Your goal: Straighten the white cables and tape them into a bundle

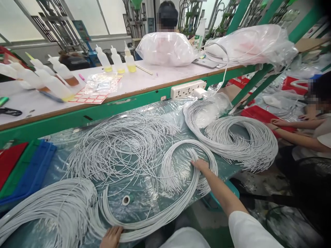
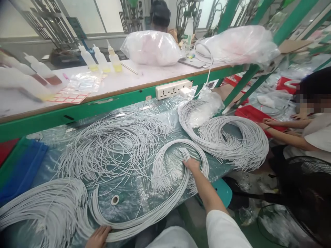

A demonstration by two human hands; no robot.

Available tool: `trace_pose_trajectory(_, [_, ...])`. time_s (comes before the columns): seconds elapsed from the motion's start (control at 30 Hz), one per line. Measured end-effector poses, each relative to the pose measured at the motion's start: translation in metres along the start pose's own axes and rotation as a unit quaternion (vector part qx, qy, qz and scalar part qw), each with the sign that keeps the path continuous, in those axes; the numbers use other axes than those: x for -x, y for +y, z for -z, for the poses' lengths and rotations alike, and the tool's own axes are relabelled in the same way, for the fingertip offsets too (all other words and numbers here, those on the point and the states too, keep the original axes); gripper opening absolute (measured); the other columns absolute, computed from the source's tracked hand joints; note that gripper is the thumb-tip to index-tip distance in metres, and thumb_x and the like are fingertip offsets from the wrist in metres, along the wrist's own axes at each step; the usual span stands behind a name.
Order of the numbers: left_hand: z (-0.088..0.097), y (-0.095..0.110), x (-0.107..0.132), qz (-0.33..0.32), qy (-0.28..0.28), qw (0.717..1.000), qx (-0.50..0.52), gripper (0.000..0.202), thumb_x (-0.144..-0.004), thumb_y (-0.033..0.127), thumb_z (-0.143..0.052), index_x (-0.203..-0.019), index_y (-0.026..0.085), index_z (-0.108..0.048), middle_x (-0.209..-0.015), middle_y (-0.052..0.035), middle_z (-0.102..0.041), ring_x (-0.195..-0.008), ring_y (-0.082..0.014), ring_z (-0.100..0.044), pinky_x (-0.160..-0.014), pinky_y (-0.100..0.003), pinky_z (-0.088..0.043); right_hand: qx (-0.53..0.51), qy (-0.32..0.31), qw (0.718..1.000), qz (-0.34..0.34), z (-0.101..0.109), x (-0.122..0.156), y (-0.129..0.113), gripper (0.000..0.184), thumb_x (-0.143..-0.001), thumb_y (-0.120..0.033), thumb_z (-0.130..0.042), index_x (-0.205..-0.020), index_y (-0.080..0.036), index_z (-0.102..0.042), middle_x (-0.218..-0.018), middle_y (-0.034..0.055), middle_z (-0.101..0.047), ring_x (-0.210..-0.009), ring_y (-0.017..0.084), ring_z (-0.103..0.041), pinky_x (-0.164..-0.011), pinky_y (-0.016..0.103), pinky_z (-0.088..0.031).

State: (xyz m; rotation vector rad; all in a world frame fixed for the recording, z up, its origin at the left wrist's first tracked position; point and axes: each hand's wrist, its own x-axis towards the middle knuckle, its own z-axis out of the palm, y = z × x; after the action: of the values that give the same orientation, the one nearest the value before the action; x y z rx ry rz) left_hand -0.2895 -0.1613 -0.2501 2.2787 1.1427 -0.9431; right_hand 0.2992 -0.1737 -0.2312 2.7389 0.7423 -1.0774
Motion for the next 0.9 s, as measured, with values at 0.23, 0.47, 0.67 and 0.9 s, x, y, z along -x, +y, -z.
trace_pose_trajectory(0.23, [-0.002,0.004,0.007,0.003,0.072,0.995,-0.072,0.067,-0.071,0.0,-0.044,-0.133,0.022,-0.055,-0.14,-0.007,-0.055,-0.133,-0.0244,-0.045,-0.114,-0.039,-0.03,-0.088,0.011,0.996,-0.006,-0.007,0.012,0.011,0.044,-0.094,-0.047,-0.056,-0.124,-0.015,-0.057,-0.125,0.012,-0.059,-0.109,0.026,-0.059,-0.094,0.049,-0.048])
trace_pose_trajectory(0.47, [0.011,0.011,0.003,0.025,0.064,0.989,-0.127,0.075,-0.069,0.005,-0.047,-0.141,0.023,-0.044,-0.147,-0.0096,-0.048,-0.139,-0.0286,-0.039,-0.115,-0.045,-0.029,-0.177,0.079,0.978,0.08,-0.036,0.062,0.035,0.058,-0.094,-0.047,-0.05,-0.139,-0.011,-0.041,-0.13,0.0175,-0.057,-0.119,0.028,-0.055,-0.101,0.043,-0.042])
trace_pose_trajectory(0.67, [0.025,0.026,0.001,0.064,0.043,0.992,-0.099,0.082,-0.061,0.004,-0.046,-0.142,0.019,-0.043,-0.148,-0.0123,-0.046,-0.14,-0.0283,-0.036,-0.115,-0.047,-0.025,-0.218,0.046,0.963,0.152,-0.084,0.103,0.055,0.049,-0.086,-0.041,-0.046,-0.121,-0.008,-0.052,-0.094,0.0164,-0.069,-0.101,0.032,-0.065,-0.089,0.038,-0.048])
trace_pose_trajectory(0.9, [0.026,0.053,0.034,0.12,0.087,0.988,-0.034,0.081,-0.066,0.002,-0.045,-0.145,0.017,-0.04,-0.152,-0.0115,-0.041,-0.143,-0.0269,-0.031,-0.116,-0.044,-0.026,-0.267,-0.06,0.926,0.259,-0.124,0.128,0.059,0.03,-0.077,-0.049,-0.041,-0.079,-0.026,-0.059,-0.072,0.0074,-0.07,-0.079,0.03,-0.07,-0.074,0.038,-0.053])
